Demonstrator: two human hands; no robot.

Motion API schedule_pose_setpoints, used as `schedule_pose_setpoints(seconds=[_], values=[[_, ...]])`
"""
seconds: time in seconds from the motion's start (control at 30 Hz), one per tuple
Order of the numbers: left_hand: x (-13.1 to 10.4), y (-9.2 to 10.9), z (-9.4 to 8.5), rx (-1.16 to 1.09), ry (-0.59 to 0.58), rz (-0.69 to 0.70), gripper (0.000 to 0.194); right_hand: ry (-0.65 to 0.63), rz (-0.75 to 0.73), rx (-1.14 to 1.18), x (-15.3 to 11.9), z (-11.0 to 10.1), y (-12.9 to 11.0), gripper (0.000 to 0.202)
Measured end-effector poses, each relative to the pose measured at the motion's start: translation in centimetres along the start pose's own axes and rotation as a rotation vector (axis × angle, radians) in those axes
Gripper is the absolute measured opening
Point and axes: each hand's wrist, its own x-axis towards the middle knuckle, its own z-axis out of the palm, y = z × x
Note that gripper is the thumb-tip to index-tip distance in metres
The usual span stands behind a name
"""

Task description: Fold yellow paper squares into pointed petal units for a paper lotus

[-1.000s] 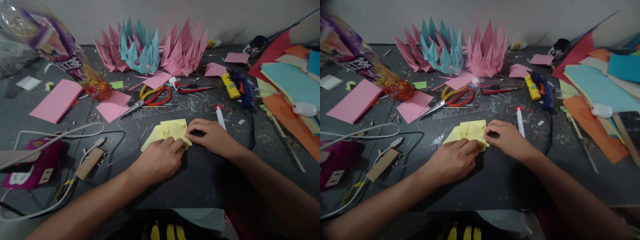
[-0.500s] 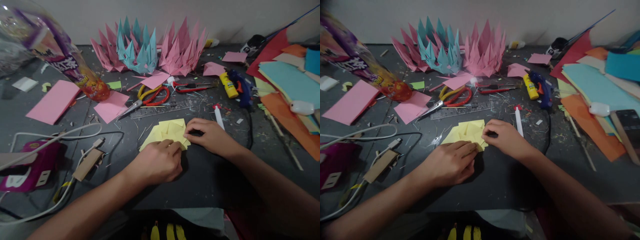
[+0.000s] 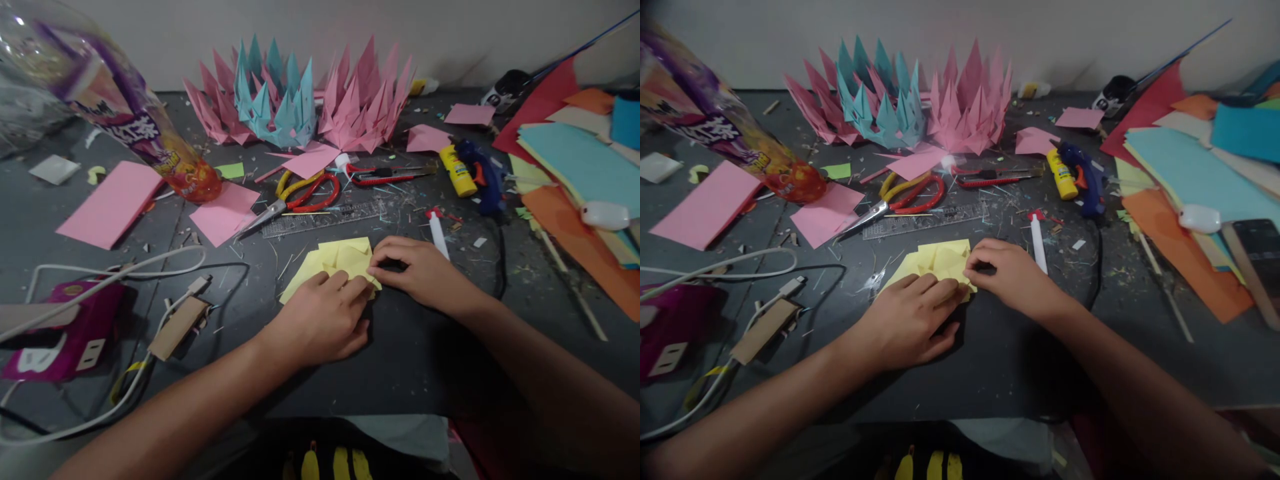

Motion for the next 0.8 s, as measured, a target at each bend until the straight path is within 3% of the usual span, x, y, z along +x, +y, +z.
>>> schedule_pose_setpoints(seconds=[0.5, 0.67, 0.8], values=[[0.16, 0.55, -0.19, 0.012, -0.008, -0.021, 0.033, -0.012, 0.021, 0.008, -0.01, -0.09, -0.08, 0.009], [0.26, 0.93, -0.22, 0.029, -0.020, -0.048, 0.039, -0.068, 0.017, 0.064, -0.21, -0.49, 0.29, 0.006], [0.39, 0.90, -0.49, 0.020, -0.039, -0.022, 0.032, -0.081, 0.052, 0.103, -0.11, -0.76, 0.43, 0.006]])
